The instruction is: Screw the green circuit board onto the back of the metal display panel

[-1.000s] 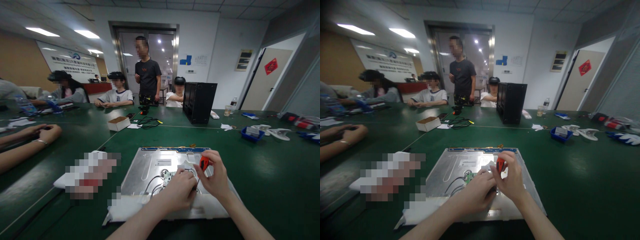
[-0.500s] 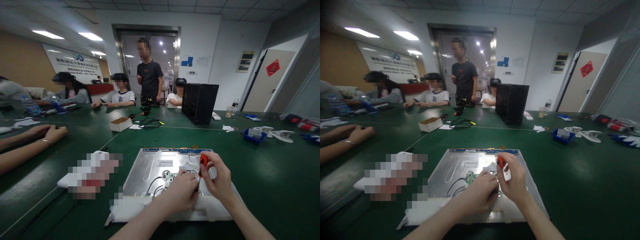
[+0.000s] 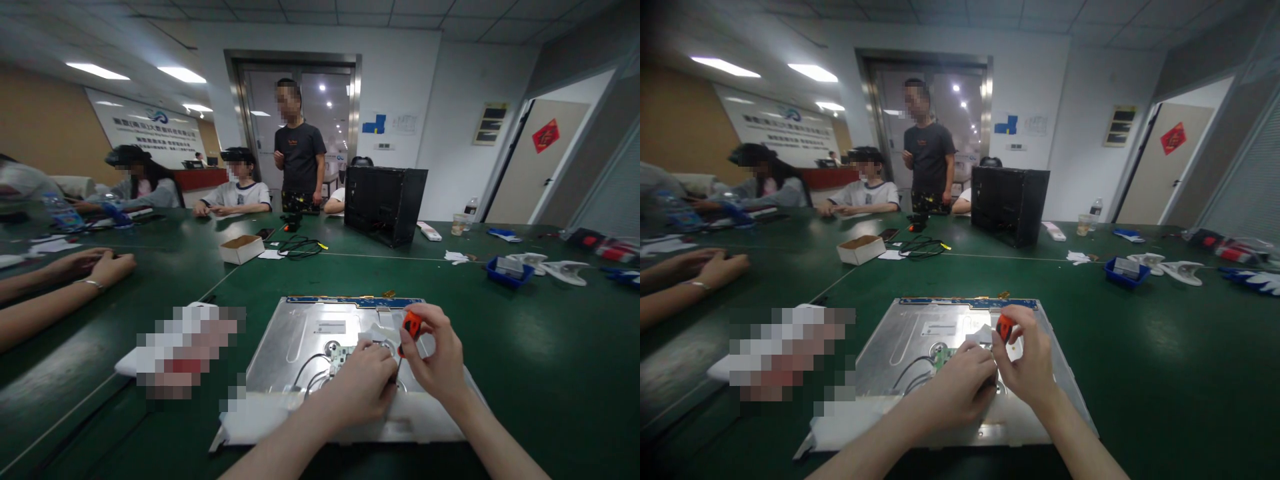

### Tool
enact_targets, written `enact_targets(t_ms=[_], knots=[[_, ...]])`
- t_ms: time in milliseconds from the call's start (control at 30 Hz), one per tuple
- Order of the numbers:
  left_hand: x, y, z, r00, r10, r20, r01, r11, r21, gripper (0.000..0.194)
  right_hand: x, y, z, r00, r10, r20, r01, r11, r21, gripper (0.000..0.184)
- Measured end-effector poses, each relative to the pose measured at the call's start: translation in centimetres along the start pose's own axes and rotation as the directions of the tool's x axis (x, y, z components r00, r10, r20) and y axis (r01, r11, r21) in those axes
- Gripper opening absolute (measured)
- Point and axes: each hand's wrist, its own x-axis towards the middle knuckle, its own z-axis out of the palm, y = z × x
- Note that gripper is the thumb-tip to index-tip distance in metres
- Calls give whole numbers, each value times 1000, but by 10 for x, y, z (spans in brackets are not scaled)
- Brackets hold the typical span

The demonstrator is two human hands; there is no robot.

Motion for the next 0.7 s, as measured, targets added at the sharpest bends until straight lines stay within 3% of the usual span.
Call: enact_targets(t_ms=[700], knots=[[0,1,-1,1000,13,-3,-13,1000,18,4,2,0,0,999,-43,-10,42,997,-57,27]])
